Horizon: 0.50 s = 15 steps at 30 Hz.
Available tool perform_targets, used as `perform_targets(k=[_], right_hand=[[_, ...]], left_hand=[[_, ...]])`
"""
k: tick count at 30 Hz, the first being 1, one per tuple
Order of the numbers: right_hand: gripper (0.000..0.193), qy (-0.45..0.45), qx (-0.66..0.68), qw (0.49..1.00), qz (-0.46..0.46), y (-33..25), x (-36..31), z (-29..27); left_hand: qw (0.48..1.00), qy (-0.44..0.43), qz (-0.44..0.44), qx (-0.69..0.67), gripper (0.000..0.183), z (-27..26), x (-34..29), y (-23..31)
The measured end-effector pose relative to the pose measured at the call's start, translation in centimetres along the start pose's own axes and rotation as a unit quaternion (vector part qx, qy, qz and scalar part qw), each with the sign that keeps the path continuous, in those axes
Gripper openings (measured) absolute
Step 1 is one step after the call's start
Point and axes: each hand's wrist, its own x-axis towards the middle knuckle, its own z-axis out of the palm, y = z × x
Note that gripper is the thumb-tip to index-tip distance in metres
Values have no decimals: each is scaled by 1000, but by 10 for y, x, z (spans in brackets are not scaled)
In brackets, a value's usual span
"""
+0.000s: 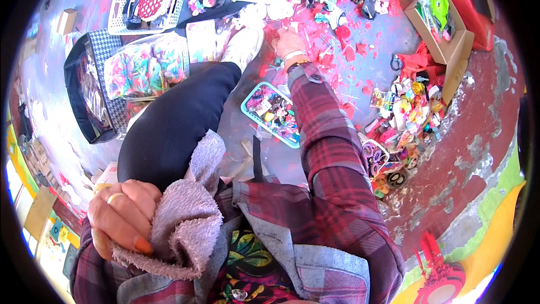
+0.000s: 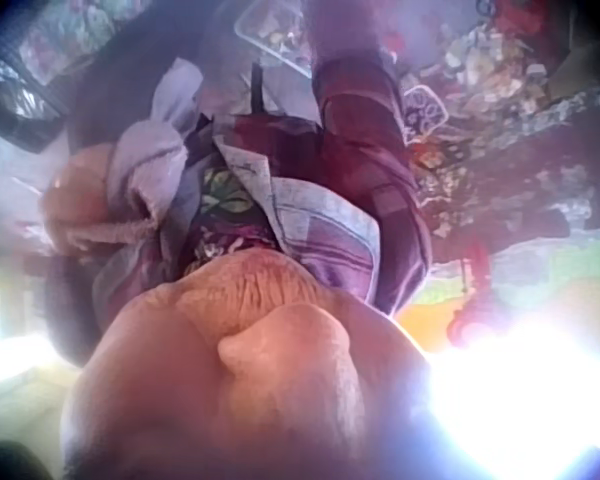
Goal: The person sits on the floor and sorts through a large pile of colorful craft supplies and decorations. They pick up individual items, wipe them with a cloth, and place them into a small plastic container.
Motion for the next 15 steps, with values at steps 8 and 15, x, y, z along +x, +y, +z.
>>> perform_targets(k=[8, 15], right_hand=[[36, -66, 33, 997, 32, 63, -20, 0], [8, -88, 599, 769, 205, 133, -33, -48]], left_hand=[[999, -12, 12, -28, 34, -7, -1, -2], [996, 80, 32, -29, 34, 11, -5, -5]])
